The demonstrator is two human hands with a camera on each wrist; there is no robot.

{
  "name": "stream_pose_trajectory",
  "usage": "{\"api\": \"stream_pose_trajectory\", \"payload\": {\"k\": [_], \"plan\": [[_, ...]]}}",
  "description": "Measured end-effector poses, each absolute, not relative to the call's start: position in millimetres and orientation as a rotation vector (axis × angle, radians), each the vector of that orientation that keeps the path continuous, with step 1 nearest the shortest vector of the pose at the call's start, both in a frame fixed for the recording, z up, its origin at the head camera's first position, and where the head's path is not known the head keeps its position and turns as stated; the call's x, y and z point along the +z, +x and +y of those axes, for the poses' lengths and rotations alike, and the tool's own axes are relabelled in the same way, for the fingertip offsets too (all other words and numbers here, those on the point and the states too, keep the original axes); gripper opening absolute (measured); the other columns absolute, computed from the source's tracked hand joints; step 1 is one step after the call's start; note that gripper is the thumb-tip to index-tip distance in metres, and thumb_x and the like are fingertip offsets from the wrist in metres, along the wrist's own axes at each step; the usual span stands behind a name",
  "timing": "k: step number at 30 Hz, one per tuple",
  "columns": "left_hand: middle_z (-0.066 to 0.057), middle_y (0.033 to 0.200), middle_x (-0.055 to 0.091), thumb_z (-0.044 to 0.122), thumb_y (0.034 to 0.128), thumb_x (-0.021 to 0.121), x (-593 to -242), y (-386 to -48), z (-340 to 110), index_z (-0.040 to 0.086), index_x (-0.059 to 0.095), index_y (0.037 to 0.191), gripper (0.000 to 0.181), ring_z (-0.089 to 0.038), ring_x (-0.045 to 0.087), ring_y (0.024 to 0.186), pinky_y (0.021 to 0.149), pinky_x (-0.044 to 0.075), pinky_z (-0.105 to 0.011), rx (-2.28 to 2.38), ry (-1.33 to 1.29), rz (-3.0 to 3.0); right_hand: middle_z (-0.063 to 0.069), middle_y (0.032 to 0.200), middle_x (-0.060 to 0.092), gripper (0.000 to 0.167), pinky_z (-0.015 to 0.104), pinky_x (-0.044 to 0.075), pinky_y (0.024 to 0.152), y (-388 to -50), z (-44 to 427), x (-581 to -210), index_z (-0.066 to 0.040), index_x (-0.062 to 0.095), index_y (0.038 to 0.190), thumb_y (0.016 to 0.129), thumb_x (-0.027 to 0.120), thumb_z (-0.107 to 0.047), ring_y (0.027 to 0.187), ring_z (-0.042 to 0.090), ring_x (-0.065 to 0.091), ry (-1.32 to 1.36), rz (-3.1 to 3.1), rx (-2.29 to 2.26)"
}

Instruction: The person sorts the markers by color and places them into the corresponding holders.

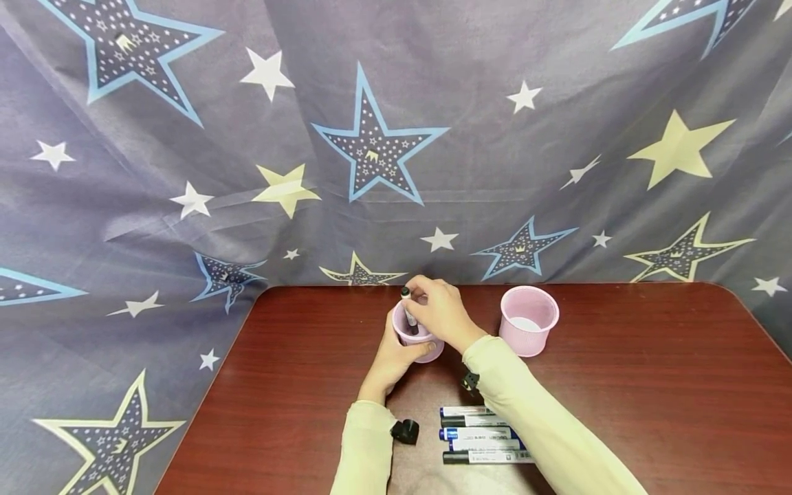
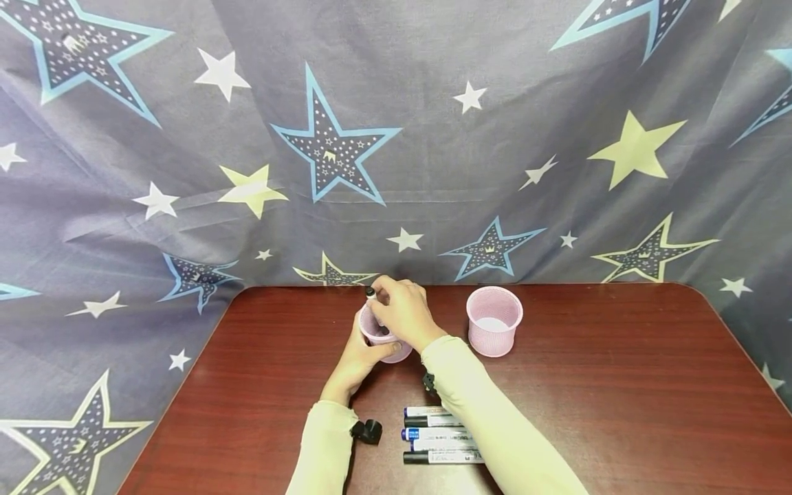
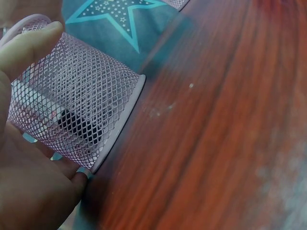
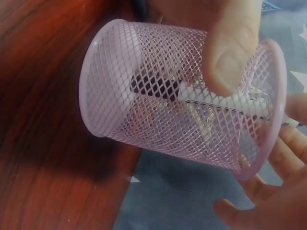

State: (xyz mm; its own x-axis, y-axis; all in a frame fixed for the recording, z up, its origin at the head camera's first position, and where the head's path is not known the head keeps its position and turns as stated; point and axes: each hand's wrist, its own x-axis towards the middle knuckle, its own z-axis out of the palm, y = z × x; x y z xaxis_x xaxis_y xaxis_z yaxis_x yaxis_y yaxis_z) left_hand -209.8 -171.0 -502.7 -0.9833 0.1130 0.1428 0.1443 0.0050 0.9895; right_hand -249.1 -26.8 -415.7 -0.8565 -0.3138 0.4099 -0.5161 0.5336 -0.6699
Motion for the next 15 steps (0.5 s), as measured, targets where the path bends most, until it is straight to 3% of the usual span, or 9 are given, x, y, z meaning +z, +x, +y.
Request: {"api": "stream_pose_trajectory", "payload": {"k": [15], "plan": [[-0.010,0.149,0.041,-0.002,0.0764,0.082,-502.7,-209.3,-170.2,0.015,0.026,0.155,0.098,-0.026,0.043,0.130,0.111,0.033,-0.049,-2.185,-0.262,-2.218,-0.002,0.090,0.074,0.022,0.051,0.036,0.096,-250.1,-27.1,-413.3,-0.011,0.069,0.105,0.084,0.074,-0.017,0.093,0.025,0.061,0.665,-2.578,1.172]]}}
